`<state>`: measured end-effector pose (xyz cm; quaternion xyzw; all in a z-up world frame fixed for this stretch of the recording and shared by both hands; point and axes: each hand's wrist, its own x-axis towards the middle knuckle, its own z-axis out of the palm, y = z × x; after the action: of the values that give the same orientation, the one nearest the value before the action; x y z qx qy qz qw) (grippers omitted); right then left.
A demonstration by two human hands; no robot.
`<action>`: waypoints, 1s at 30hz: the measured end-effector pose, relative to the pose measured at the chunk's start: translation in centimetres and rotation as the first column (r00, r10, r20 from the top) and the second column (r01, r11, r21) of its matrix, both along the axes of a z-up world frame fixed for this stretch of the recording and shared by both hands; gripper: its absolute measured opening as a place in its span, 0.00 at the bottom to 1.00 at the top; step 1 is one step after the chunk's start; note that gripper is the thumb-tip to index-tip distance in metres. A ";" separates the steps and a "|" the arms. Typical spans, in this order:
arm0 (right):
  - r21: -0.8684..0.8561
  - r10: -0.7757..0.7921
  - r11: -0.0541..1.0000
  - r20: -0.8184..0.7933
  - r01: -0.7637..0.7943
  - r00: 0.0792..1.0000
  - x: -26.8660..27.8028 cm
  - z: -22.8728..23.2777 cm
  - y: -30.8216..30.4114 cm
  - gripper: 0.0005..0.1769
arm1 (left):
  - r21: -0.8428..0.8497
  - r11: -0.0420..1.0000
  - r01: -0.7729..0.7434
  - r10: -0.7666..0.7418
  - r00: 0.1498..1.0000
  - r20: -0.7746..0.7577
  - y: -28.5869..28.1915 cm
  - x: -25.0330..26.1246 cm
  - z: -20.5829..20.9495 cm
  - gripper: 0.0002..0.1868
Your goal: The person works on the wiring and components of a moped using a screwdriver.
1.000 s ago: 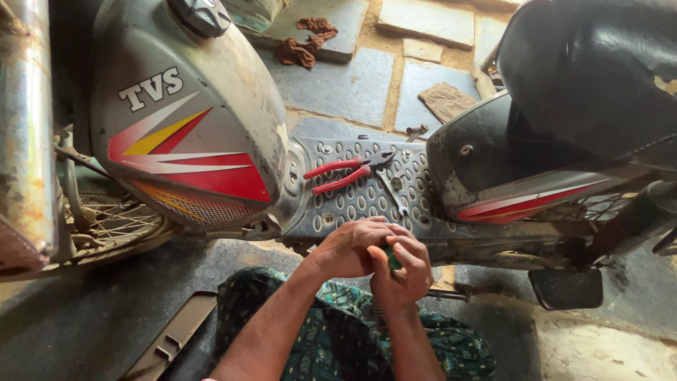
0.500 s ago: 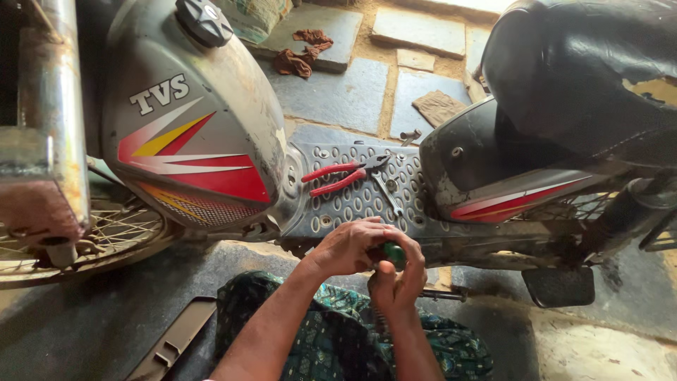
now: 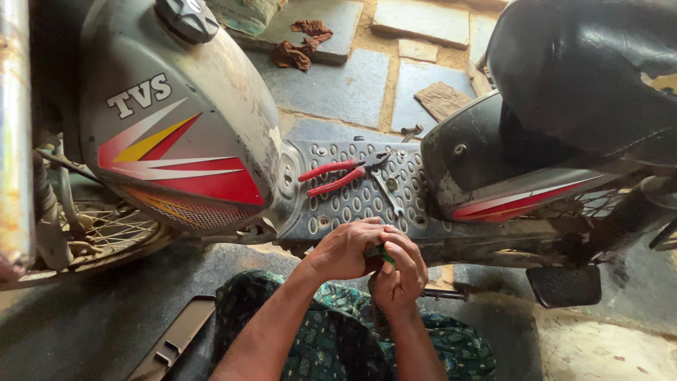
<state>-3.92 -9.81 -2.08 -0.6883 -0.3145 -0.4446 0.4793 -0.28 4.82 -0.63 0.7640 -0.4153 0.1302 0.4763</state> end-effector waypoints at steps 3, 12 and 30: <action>0.028 -0.002 1.000 -0.013 0.002 1.000 0.1 -0.1 0.0 0.18 | -0.011 1.000 0.006 -0.006 1.000 -0.010 0.1 0.1 0.0 0.20; 0.121 -0.063 0.991 -0.019 0.065 0.998 0.7 -1.0 -0.2 0.17 | -0.014 1.000 -0.001 0.001 1.000 0.000 0.1 0.1 0.3 0.23; 0.071 -0.031 0.997 -0.077 0.036 0.997 -1.4 0.4 0.3 0.23 | 0.004 1.000 0.014 -0.014 1.000 0.014 0.3 -0.2 0.3 0.34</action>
<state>-5.37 -9.48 -1.70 -0.6920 -0.2683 -0.4372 0.5080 -0.52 5.13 -0.31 0.7610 -0.4242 0.1316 0.4729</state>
